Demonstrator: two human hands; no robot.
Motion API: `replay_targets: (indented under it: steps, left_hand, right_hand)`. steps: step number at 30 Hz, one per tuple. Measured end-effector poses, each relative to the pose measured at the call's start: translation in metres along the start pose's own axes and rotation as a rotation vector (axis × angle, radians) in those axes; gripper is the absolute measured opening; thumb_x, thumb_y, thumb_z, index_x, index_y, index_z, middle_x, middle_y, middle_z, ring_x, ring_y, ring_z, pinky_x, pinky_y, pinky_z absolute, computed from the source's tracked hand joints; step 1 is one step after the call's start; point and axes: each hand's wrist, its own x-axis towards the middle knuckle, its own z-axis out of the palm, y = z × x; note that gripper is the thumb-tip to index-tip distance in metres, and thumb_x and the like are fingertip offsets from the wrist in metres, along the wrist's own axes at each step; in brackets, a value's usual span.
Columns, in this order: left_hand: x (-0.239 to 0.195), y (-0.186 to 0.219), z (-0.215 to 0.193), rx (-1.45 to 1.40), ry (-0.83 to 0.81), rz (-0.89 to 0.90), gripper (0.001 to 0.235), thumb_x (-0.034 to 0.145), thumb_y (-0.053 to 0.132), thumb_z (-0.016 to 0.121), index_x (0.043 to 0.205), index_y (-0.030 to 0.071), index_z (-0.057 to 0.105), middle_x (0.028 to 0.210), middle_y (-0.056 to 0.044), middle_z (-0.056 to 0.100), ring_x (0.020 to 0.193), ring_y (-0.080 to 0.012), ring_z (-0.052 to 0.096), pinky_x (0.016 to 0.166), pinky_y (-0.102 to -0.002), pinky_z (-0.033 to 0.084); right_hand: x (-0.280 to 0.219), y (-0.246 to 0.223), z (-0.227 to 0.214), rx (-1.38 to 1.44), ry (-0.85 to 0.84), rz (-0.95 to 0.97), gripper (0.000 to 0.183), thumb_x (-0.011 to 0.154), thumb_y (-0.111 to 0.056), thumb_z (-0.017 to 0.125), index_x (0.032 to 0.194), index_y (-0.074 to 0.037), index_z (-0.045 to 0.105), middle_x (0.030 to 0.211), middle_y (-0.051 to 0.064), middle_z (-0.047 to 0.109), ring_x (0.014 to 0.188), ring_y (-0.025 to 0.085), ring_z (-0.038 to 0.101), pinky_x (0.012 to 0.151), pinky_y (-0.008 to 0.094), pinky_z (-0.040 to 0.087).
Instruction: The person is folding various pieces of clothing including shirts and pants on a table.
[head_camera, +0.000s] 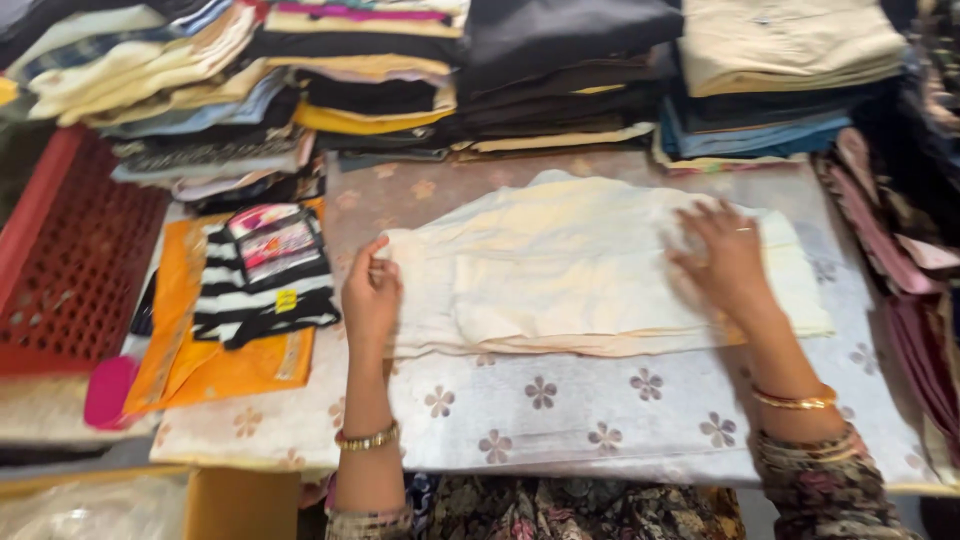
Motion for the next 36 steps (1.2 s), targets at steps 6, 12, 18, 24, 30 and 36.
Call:
replay_targets:
  steps: [6,12,18,24,30,36]
  left_hand:
    - [0.037,0.025,-0.009,0.693,0.165,-0.047,0.033,0.099,0.039,0.068,0.101,0.008,0.077,0.094,-0.011,0.075,0.083,-0.0305,0.069,0.074,-0.043,0.053]
    - [0.059,0.002,0.007,0.733,0.225,-0.093,0.036,0.09,0.042,0.069,0.092,0.007,0.076,0.088,-0.016,0.075,0.083,-0.038,0.07,0.077,-0.047,0.053]
    - [0.052,-0.004,0.0,0.644,0.153,-0.21,0.039,0.095,0.039,0.073,0.117,0.008,0.066,0.096,-0.014,0.077,0.096,-0.0358,0.072,0.083,-0.046,0.052]
    - [0.056,-0.041,-0.014,-0.12,-0.053,0.146,0.087,0.083,0.007,0.074,0.158,0.016,0.032,0.151,-0.014,0.039,0.138,-0.0294,0.043,0.109,-0.035,0.041]
    - [0.048,-0.015,-0.018,0.647,-0.195,-0.168,0.077,0.089,0.021,0.08,0.157,0.027,0.043,0.151,-0.012,0.059,0.136,-0.031,0.059,0.11,-0.038,0.048]
    - [0.022,0.041,-0.031,0.382,-0.3,-0.207,0.118,0.072,0.02,0.088,0.16,0.025,0.009,0.164,-0.008,0.029,0.138,-0.0304,0.048,0.109,-0.037,0.043]
  right_hand:
    - [0.0,0.001,-0.012,0.133,0.241,-0.065,0.046,0.092,-0.028,0.077,0.135,-0.012,0.069,0.14,0.012,0.067,0.14,0.037,0.053,0.116,0.047,0.045]
    - [-0.014,0.049,-0.012,0.056,0.304,0.087,0.035,0.095,-0.029,0.08,0.123,-0.009,0.072,0.124,0.013,0.071,0.128,0.034,0.059,0.113,0.044,0.045]
    - [-0.025,0.072,-0.006,0.004,0.333,0.239,0.033,0.096,-0.026,0.08,0.122,-0.006,0.074,0.12,0.014,0.071,0.119,0.033,0.06,0.111,0.045,0.043]
    - [-0.009,-0.008,-0.013,0.043,0.312,0.095,0.029,0.093,-0.02,0.077,0.119,-0.007,0.074,0.125,0.012,0.071,0.13,0.034,0.058,0.113,0.042,0.046]
    - [-0.002,-0.047,-0.007,0.13,0.18,-0.118,0.032,0.087,-0.019,0.076,0.117,-0.009,0.075,0.127,0.01,0.071,0.129,0.033,0.059,0.108,0.044,0.048]
    - [-0.002,-0.062,-0.013,0.152,0.168,-0.173,0.03,0.085,-0.018,0.076,0.114,-0.009,0.075,0.124,0.01,0.072,0.127,0.033,0.06,0.104,0.044,0.05]
